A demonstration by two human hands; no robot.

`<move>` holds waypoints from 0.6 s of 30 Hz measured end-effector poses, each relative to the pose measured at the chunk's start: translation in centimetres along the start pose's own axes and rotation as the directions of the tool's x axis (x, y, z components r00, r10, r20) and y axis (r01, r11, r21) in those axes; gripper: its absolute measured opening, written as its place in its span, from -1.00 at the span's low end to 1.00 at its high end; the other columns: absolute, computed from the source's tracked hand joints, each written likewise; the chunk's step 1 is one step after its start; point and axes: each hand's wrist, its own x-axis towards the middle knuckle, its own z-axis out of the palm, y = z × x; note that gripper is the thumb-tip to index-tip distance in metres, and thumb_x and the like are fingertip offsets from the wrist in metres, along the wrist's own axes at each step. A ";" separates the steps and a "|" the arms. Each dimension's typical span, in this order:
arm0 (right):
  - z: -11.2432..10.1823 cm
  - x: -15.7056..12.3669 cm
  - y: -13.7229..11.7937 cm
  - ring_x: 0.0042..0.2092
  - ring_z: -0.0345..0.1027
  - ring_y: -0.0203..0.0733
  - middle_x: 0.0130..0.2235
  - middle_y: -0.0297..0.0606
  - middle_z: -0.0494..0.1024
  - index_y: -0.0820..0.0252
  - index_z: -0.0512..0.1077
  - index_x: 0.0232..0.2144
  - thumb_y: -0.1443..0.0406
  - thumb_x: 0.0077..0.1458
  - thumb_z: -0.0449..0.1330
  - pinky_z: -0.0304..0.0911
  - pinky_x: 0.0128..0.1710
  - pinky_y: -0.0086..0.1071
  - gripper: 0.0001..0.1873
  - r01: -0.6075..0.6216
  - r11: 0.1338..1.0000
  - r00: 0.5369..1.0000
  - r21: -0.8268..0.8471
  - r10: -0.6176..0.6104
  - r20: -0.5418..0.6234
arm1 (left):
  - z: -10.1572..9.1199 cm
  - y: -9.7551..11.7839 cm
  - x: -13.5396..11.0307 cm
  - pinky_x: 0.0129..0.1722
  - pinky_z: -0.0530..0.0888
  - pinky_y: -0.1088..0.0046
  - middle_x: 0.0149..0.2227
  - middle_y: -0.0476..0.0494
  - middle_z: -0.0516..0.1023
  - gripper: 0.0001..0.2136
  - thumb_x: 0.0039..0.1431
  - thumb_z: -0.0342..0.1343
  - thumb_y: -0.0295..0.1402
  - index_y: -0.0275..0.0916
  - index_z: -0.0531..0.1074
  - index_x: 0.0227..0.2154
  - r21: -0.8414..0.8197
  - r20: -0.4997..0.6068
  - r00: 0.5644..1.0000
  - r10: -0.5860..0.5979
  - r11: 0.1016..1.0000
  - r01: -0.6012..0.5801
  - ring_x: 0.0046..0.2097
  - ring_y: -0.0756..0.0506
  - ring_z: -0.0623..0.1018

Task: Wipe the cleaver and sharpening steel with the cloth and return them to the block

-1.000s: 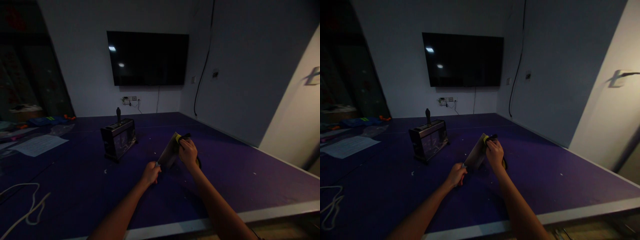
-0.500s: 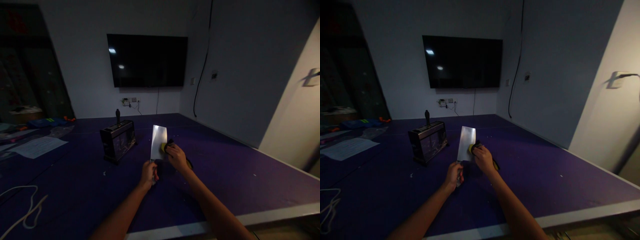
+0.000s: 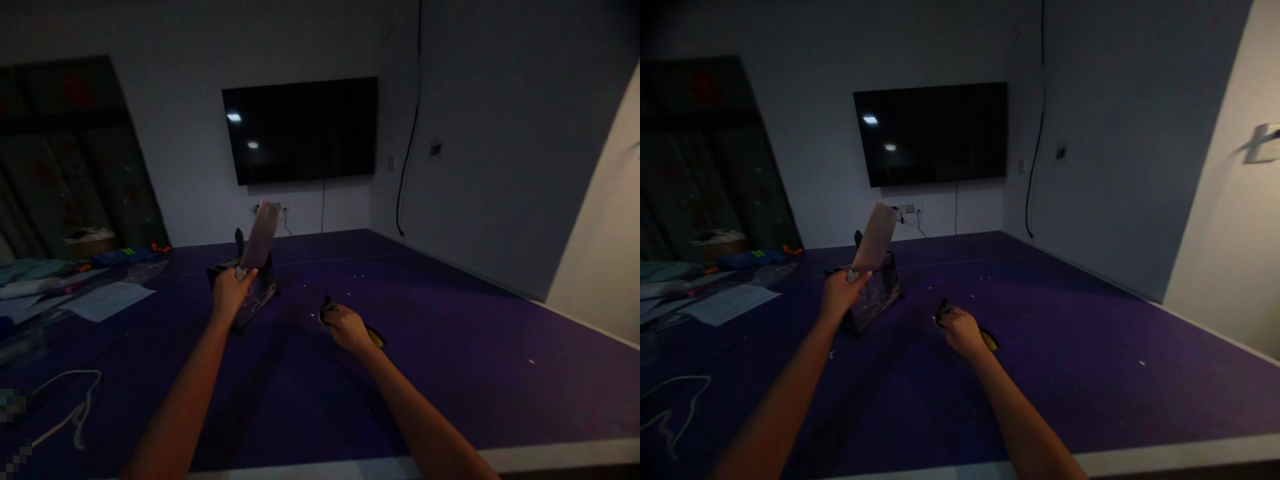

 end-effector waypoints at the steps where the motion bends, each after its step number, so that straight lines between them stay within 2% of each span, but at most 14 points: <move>1: 0.0 0.0 0.0 -0.23 0.27 -0.20 -0.38 -0.25 0.48 0.17 0.40 -0.47 0.51 -0.10 0.01 0.11 -0.24 -0.41 -0.77 0.003 1.000 1.000 0.005 -0.003 0.007 | -1.8 1.0 1.8 -0.63 0.24 0.52 -0.69 -0.02 0.37 -0.68 -0.13 0.16 -0.07 -0.24 0.32 -0.60 0.151 0.003 1.000 0.029 0.988 -0.029 -0.62 -0.05 0.42; 3: 0.0 0.0 -0.2 -0.22 0.27 -0.20 -0.36 -0.25 0.48 0.17 0.40 -0.45 0.50 -0.09 0.01 0.10 -0.24 -0.41 -0.77 0.014 1.000 1.000 0.016 -0.014 0.021 | -5.1 3.4 5.3 -0.61 0.24 0.52 -0.73 -0.02 0.33 -0.69 -0.16 0.20 -0.09 -0.25 0.32 -0.61 0.389 0.069 0.997 0.038 0.919 -0.061 -0.60 -0.07 0.42; 5: -0.1 0.1 -0.5 -0.22 0.28 -0.20 -0.36 -0.25 0.48 0.17 0.40 -0.45 0.49 -0.09 0.00 0.10 -0.24 -0.41 -0.77 0.016 1.000 0.999 0.027 -0.016 0.030 | -7.6 6.0 8.3 -0.59 0.27 0.51 -0.73 -0.05 0.33 -0.72 -0.14 0.22 -0.17 -0.27 0.32 -0.64 0.526 0.183 0.983 -0.006 0.846 -0.093 -0.59 -0.08 0.43; 8: -0.3 0.1 -0.7 -0.22 0.28 -0.19 -0.36 -0.24 0.49 0.17 0.39 -0.45 0.49 -0.08 0.00 0.10 -0.24 -0.40 -0.78 0.011 0.999 0.999 0.042 -0.013 0.035 | -9.7 9.1 11.0 -0.55 0.30 0.48 -0.73 -0.09 0.33 -0.72 -0.15 0.27 -0.28 -0.31 0.32 -0.72 0.694 0.220 0.970 -0.100 0.715 -0.084 -0.58 -0.07 0.41; 12: -0.8 0.3 -0.8 -0.21 0.29 -0.17 -0.35 -0.23 0.49 0.17 0.40 -0.44 0.48 -0.09 0.00 0.11 -0.23 -0.39 -0.78 -0.003 0.999 0.999 0.043 0.002 0.036 | -10.7 10.9 11.8 -0.54 0.26 0.51 -0.78 -0.03 0.27 -0.71 -0.12 0.27 -0.38 -0.36 0.30 -0.75 0.778 0.268 0.944 -0.192 0.621 -0.095 -0.60 0.02 0.31; 18: -1.0 0.4 -1.1 -0.21 0.31 -0.18 -0.35 -0.21 0.50 0.18 0.40 -0.44 0.49 -0.10 0.00 0.12 -0.21 -0.40 -0.78 -0.022 0.998 0.999 0.052 0.020 0.038 | -11.2 10.8 11.0 -0.52 0.23 0.54 -0.82 0.03 0.18 -0.69 -0.08 0.25 -0.41 -0.40 0.30 -0.78 0.820 0.308 0.927 -0.215 0.554 -0.144 -0.59 0.05 0.25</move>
